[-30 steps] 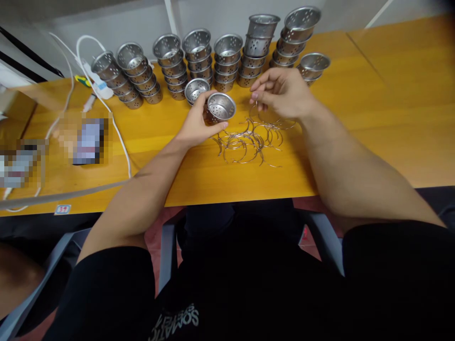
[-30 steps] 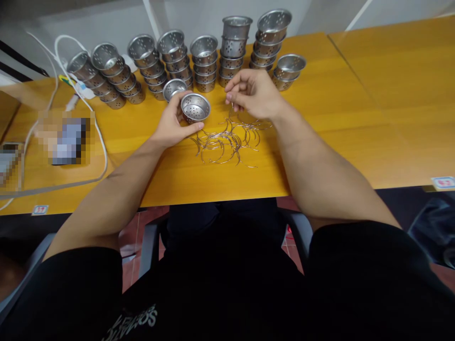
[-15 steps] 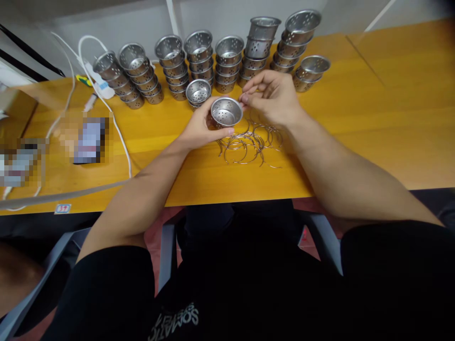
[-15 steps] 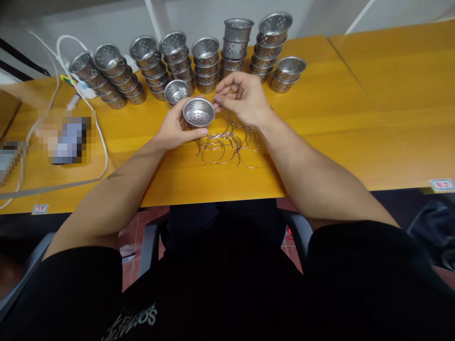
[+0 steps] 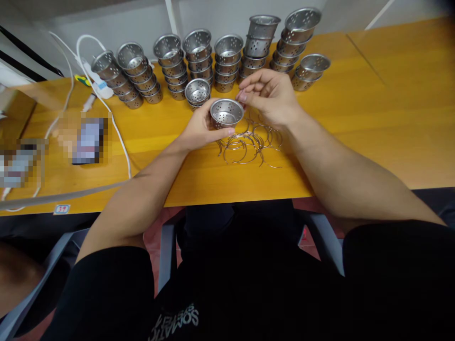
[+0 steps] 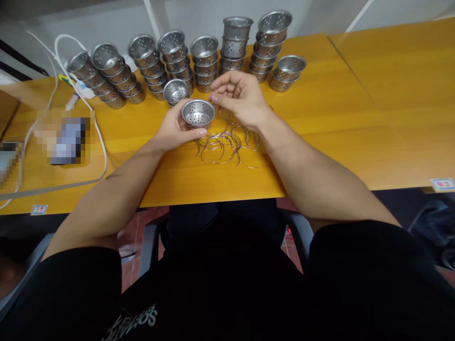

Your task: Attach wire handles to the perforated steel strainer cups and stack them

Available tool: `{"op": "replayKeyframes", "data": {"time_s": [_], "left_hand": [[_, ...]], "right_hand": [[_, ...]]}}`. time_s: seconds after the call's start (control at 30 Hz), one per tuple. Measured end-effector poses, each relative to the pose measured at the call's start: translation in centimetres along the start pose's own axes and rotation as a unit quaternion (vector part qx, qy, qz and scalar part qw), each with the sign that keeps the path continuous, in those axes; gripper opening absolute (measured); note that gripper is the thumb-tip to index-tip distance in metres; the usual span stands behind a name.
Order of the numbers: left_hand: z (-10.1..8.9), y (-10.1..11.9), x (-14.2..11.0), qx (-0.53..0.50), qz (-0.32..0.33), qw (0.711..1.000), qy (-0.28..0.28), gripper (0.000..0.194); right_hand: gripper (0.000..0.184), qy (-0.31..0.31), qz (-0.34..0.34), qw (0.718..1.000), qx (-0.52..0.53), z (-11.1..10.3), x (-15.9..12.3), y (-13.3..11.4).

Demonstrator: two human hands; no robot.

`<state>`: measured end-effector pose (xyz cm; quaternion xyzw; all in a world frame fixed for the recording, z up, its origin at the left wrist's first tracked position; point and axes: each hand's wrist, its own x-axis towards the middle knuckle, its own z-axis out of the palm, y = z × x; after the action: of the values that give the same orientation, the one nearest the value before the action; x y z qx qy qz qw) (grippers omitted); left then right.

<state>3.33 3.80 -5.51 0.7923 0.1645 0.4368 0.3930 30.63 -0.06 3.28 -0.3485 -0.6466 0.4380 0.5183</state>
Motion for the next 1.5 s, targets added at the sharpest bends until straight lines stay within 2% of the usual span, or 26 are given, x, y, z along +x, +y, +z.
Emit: {"op": "replayKeyframes", "data": {"time_s": [0.13,0.23,0.33,0.43,0.5,0.57,0.73,1.0,1.17,1.27,1.4,1.5], "left_hand": [[-0.1,1.3,-0.1,0.029,-0.032,0.999,0.016,0.133],[-0.1,1.9,-0.1,0.037,-0.028,0.999,0.017,0.127],[0.3,1.6,-0.1,0.058,-0.021,0.998,0.027,0.114],[0.6,0.8,-0.1,0.086,-0.023,0.995,0.052,0.103],[0.6,0.5,-0.2,0.1,-0.021,0.993,0.058,0.106],[0.3,0.5,-0.2,0.111,-0.008,0.992,0.056,0.11],[-0.4,0.4,-0.3,0.15,-0.005,0.986,0.066,0.102],[-0.2,-2.0,-0.2,0.133,0.011,0.989,0.069,0.097],[-0.2,-0.5,-0.3,0.139,0.013,0.987,0.073,0.102],[-0.3,0.3,-0.4,0.14,0.02,0.986,0.091,0.096],[-0.3,0.2,-0.3,0.114,0.013,0.989,0.093,0.096],[-0.4,0.0,0.0,0.126,0.004,0.987,0.101,0.101]], "right_hand": [[0.093,-0.068,0.023,0.993,-0.094,-0.3,-0.6,-1.3],[0.079,-0.093,0.022,0.987,-0.126,-0.4,-0.8,-1.9],[0.066,-0.076,0.032,0.986,-0.142,-0.4,-0.8,-2.1],[0.073,-0.04,0.044,0.99,-0.124,-0.8,-0.5,-1.7],[0.081,-0.017,0.046,0.992,-0.114,-1.4,-0.2,-1.1],[0.082,-0.008,0.041,0.992,-0.12,-2.1,0.1,-0.3],[0.071,-0.001,0.02,0.989,-0.143,-2.8,0.4,0.6],[0.056,-0.014,0.027,0.983,-0.18,-3.4,0.3,0.7],[0.062,-0.013,0.026,0.978,-0.205,-4.4,0.4,1.2],[0.067,0.0,0.006,0.978,-0.21,-4.3,0.6,1.5],[0.074,0.029,-0.015,0.974,-0.226,-4.0,0.9,1.6],[0.072,0.03,-0.013,0.974,-0.224,-3.9,0.8,1.5]]}}
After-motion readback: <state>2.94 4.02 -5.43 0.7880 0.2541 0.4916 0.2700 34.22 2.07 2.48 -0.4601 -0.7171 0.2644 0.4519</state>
